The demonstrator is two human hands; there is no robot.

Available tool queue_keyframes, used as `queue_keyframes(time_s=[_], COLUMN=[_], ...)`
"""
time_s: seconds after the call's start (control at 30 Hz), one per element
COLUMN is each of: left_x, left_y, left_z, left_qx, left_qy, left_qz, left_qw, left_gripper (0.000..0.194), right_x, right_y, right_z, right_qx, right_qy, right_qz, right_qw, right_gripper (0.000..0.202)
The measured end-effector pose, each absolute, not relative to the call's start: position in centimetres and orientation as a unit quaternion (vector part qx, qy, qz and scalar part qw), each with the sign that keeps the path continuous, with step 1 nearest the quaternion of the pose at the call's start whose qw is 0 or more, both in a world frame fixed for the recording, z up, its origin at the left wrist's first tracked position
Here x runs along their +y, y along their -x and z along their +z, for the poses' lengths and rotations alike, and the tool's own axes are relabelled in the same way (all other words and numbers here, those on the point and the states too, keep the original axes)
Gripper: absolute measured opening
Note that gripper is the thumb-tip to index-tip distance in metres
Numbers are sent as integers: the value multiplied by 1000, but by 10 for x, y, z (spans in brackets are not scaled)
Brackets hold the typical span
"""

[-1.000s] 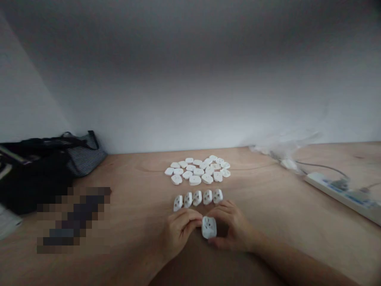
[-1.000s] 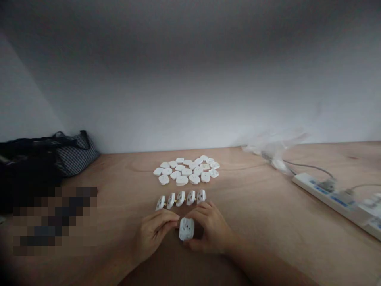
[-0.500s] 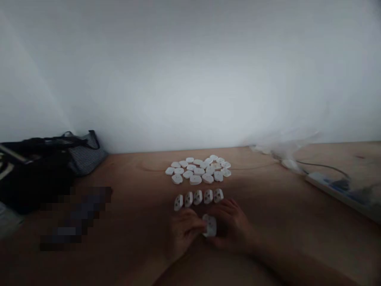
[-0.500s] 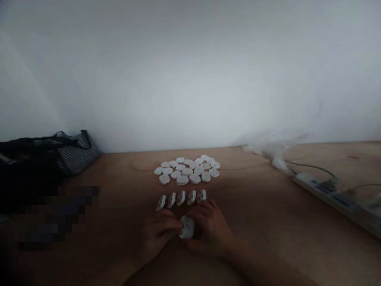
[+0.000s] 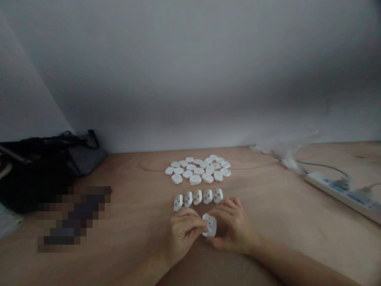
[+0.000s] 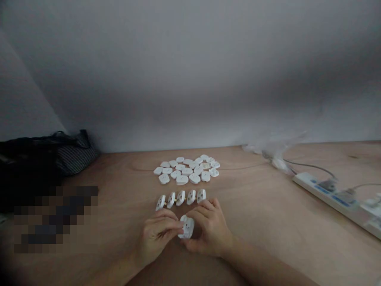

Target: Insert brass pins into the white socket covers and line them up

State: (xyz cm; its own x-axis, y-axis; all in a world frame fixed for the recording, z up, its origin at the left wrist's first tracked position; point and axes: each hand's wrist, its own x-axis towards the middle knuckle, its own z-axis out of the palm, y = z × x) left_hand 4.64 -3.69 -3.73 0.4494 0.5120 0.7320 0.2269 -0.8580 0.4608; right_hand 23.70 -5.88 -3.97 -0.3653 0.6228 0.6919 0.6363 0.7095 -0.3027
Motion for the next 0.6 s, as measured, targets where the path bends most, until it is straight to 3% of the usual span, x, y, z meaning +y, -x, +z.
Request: queue_keyframes(time_s=[0.27,0.47,0.6], left_x=[-33,-29,-27], left_y=[-36,-31,-32], left_z=[-31,-32,-37], left_qx=[195,263,280], left_qy=[-884,-905,-908], left_qz=[419,328,310], left_qw=[66,65,28], left_gripper=[17,68,70], right_x=[-57,-52,-51], right_y=[-241,-250,-252], right_z=[-39,-38,-41], right_qx=[-828,-856,-861], right_qy=[387,341,331], right_qz=[-5,-8,-18], right_qw=[406,388,387], right_gripper=[32,43,47])
